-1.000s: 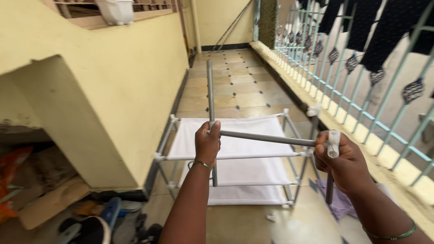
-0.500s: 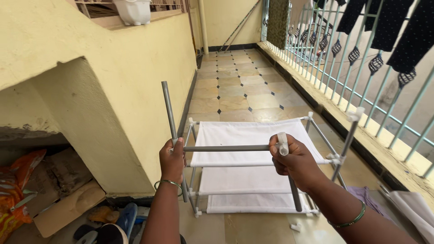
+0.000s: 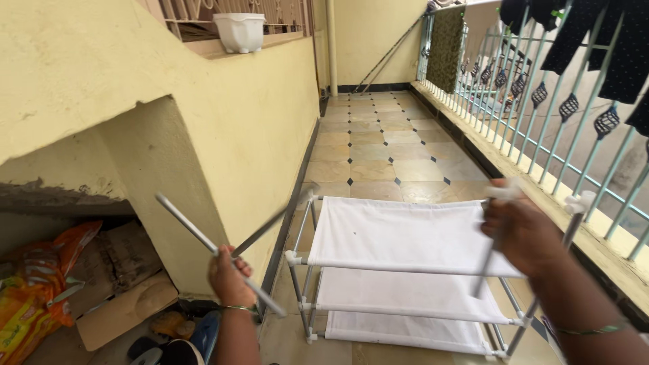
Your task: The person assembles a fabric storage rack by connecting metal poles into plastic joint connectors and attaching fabric shelf panels by hand.
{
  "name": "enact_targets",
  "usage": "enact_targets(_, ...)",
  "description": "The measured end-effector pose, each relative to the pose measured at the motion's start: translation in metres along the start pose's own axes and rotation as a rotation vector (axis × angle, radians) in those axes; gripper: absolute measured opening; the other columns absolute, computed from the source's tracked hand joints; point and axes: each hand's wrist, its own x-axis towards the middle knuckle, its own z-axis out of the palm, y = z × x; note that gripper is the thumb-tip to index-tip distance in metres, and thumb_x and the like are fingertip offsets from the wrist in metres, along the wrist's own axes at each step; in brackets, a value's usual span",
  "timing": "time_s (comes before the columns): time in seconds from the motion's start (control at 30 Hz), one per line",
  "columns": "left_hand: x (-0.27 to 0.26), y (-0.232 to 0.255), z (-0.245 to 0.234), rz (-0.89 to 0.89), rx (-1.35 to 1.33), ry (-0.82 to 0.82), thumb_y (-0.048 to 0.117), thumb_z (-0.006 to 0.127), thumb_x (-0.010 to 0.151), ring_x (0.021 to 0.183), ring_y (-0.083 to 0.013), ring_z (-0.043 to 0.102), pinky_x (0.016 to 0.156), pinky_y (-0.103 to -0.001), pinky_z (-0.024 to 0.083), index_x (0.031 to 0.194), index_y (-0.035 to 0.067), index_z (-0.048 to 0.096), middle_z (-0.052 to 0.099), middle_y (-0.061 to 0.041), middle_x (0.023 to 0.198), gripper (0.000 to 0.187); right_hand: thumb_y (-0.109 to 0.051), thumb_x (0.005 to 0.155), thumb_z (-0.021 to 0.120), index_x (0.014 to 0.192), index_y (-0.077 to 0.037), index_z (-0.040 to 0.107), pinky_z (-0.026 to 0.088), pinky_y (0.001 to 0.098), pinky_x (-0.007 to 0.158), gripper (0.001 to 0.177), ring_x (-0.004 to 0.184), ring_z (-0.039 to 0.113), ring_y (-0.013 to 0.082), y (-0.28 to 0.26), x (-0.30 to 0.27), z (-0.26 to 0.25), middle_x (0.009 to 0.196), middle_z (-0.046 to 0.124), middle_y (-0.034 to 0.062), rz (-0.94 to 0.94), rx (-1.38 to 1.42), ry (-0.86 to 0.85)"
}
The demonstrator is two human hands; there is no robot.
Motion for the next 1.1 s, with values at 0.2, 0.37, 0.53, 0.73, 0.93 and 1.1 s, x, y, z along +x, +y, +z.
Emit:
enact_targets(0.2, 0.018, -0.092, -0.003, -0.23, -0.365, 0.154, 0.049, 0.057, 0.103, 0.077, -0.0174, 0.063, 0.066, -0.031, 0.047, 0.114, 0.012, 0.05, 0.063, -0.005, 0.083, 0.039, -0.01, 0.091, 0.056, 0.144, -0.02, 0.042, 0.045, 0.0386, 0.096, 0.056, 0.116, 0.059, 0.0184, 0.088, 0.036, 0.109, 0.117, 0.064, 0.0055, 0.123, -0.119, -0.269)
enact_targets(0.37, -0.005, -0.1, 0.011, -0.223, -0.344, 0.244, 0.047, 0.034, 0.107, 0.127, -0.0242, 0.064, 0.109, -0.034, 0.044, 0.147, 0.003, 0.039, 0.07, -0.016, 0.13, 0.059, -0.01, 0.096, 0.055, 0.147, -0.018, 0.036, 0.048, 0.039, 0.099, 0.054, 0.118, 0.062, 0.0225, 0.157, 0.068, 0.185, 0.126, 0.067, 0.0089, 0.133, -0.08, -0.482)
enact_targets(0.53, -0.035, -0.086, 0.029, -0.325, -0.33, 0.339, 0.047, 0.034, 0.104, 0.127, -0.0237, 0.064, 0.117, -0.042, 0.039, 0.152, 0.011, 0.032, 0.069, -0.013, 0.13, 0.06, 0.002, 0.091, 0.064, 0.144, -0.017, 0.036, 0.056, 0.0371, 0.09, 0.063, 0.104, 0.068, 0.022, 0.206, 0.089, 0.225, 0.118, 0.064, 0.0133, 0.17, -0.036, -0.446)
enact_targets(0.73, -0.028, -0.108, 0.016, -0.375, -0.413, 0.321, 0.054, 0.034, 0.103, 0.127, -0.0248, 0.062, 0.117, -0.042, 0.038, 0.155, 0.014, 0.033, 0.069, -0.012, 0.127, 0.066, 0.002, 0.093, 0.065, 0.124, -0.022, 0.029, 0.055, 0.0333, 0.077, 0.054, 0.09, 0.066, 0.0214, 0.245, 0.108, 0.234, 0.118, 0.068, 0.017, 0.133, -0.067, -0.483)
enact_targets(0.93, -0.029, -0.108, 0.01, -0.365, -0.435, 0.243, 0.049, 0.046, 0.1, 0.123, -0.0282, 0.064, 0.115, -0.041, 0.043, 0.155, 0.009, 0.024, 0.07, -0.017, 0.12, 0.071, -0.007, 0.102, 0.063, 0.132, -0.019, 0.035, 0.048, 0.0311, 0.087, 0.042, 0.093, 0.056, 0.0169, 0.263, 0.118, 0.246, 0.108, 0.061, 0.01, 0.1, 0.135, -0.625)
enact_targets(1.1, -0.03, -0.097, 0.014, -0.341, -0.447, 0.197, 0.046, 0.051, 0.099, 0.117, -0.0285, 0.065, 0.112, -0.039, 0.047, 0.153, 0.001, 0.023, 0.07, -0.02, 0.114, 0.076, -0.008, 0.102, 0.062, 0.132, -0.019, 0.037, 0.045, 0.0307, 0.084, 0.041, 0.087, 0.052, 0.0156, 0.272, 0.119, 0.266, 0.096, 0.055, 0.006, 0.145, 0.118, -0.668)
